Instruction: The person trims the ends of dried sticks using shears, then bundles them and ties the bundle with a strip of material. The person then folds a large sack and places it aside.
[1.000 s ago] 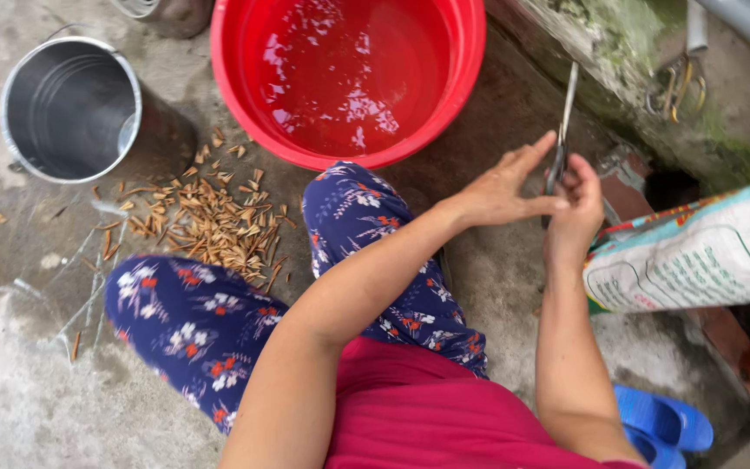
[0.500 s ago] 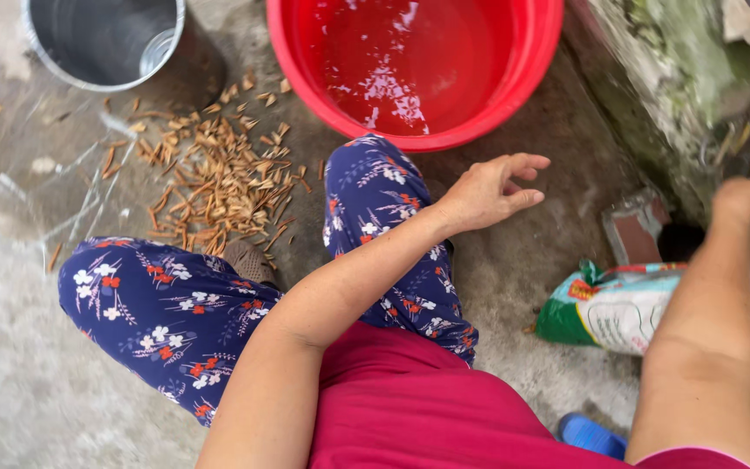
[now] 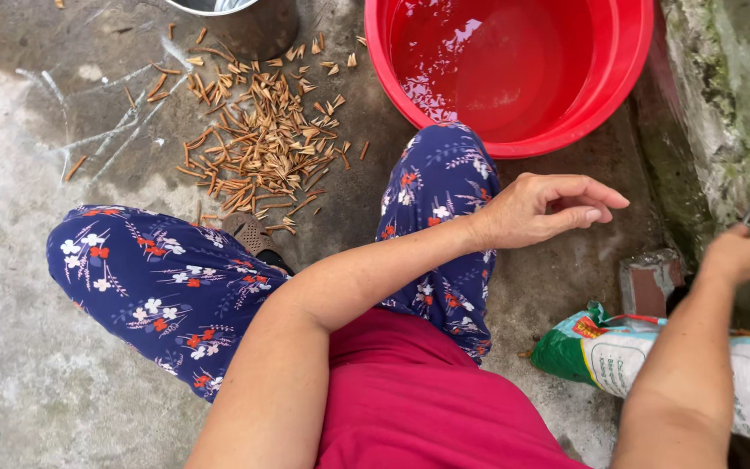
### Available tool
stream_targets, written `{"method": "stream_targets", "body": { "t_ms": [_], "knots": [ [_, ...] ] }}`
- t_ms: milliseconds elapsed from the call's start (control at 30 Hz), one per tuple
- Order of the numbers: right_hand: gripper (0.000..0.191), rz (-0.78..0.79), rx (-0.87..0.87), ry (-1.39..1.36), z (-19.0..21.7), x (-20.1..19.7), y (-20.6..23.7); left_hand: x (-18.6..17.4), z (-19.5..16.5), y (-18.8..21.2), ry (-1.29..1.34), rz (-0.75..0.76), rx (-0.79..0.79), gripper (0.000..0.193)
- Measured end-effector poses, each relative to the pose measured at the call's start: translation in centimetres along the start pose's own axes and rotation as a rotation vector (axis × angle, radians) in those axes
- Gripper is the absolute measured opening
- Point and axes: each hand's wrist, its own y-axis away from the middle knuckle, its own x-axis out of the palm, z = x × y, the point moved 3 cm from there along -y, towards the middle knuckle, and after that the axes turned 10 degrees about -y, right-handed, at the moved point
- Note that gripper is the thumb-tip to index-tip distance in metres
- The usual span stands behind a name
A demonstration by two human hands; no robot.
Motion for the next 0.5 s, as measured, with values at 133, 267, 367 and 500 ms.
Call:
{"method": "stream_targets", "body": {
  "t_ms": [133,267,367,500],
  "knots": [
    [0.036,0.23,0.087,-0.233,3.3,1.7,0.5,-2.0,-4.7,2.2,-0.011,0.018,0.151,0.025],
    [0.032,0.382,0.149,-0.516,6.4,3.4,-1.1,-5.3,-9.3,5.0,-0.201,0.035,0.141,0.022],
    [0.031,0.445,0.119,-0.701,10.1,3.8,-3.3,-9.0,-12.2,7.3,-0.416,0.055,0.272,0.019],
    [0.032,0.504,0.076,-0.96,17.9,3.6,-6.5,-15.2,-13.8,10.4,-0.74,0.111,0.184,0.02]
  ]
}}
